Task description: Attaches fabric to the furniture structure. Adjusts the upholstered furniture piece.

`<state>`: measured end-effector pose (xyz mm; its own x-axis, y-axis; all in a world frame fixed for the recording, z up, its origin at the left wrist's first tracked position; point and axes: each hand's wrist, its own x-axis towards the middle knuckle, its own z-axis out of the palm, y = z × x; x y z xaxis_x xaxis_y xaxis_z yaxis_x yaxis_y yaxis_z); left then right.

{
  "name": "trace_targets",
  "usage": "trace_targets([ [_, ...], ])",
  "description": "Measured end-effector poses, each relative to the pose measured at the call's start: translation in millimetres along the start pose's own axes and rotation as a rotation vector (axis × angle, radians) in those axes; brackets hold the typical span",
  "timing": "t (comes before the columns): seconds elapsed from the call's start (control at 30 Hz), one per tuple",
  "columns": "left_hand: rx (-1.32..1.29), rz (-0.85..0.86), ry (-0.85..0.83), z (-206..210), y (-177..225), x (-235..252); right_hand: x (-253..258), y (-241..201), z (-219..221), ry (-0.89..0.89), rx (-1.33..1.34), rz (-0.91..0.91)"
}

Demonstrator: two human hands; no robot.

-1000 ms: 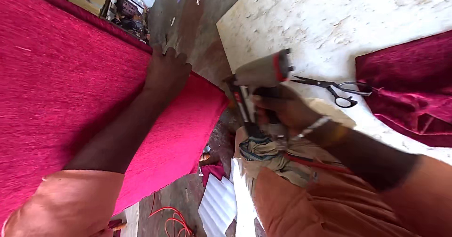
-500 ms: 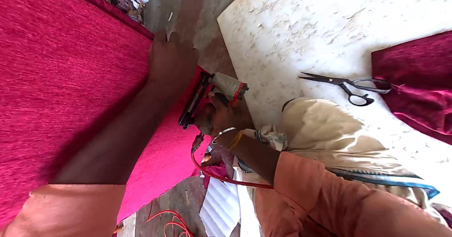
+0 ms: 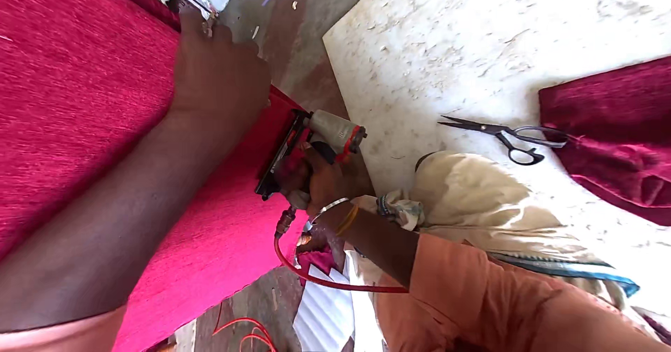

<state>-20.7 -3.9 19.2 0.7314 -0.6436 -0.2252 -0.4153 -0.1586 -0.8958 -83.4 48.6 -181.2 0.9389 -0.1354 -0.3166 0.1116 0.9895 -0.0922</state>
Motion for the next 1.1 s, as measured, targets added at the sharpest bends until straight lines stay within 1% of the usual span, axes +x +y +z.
trace_targets([
  [0.1, 0.028, 0.015, 0.022, 6.8, 2.9, 0.3, -7.3, -8.7, 13.3, 0.015, -0.001, 0.041],
  [0.5, 0.0, -0.004, 0.09, 15.0, 5.1, 6.1, -8.4, -3.1, 33.9, 0.058, -0.004, 0.014],
  [0.67, -0.002, -0.02, 0.093, 14.2, 3.9, 8.4, -19.0, -13.6, 42.5, 0.014, 0.013, 0.026],
  [0.8, -0.001, -0.018, 0.092, 13.1, 4.8, 10.0, -21.7, -13.6, 50.2, -0.003, 0.027, 0.022],
  [0.9, -0.007, -0.012, 0.098, 13.3, 4.6, 10.6, -18.3, -12.1, 54.8, 0.009, -0.031, 0.026],
  [0.97, -0.019, 0.024, 0.111, 15.9, 3.1, 9.4, -18.9, -14.2, 51.8, 0.006, -0.066, 0.038],
  [1.03, -0.044, 0.074, 0.131, 12.6, -10.5, 4.5, -18.6, -21.7, 49.6, -0.013, -0.092, 0.048],
  [1.1, -0.035, 0.085, 0.133, -2.3, -31.1, -10.0, -22.1, -27.3, 48.1, -0.023, -0.088, 0.065],
])
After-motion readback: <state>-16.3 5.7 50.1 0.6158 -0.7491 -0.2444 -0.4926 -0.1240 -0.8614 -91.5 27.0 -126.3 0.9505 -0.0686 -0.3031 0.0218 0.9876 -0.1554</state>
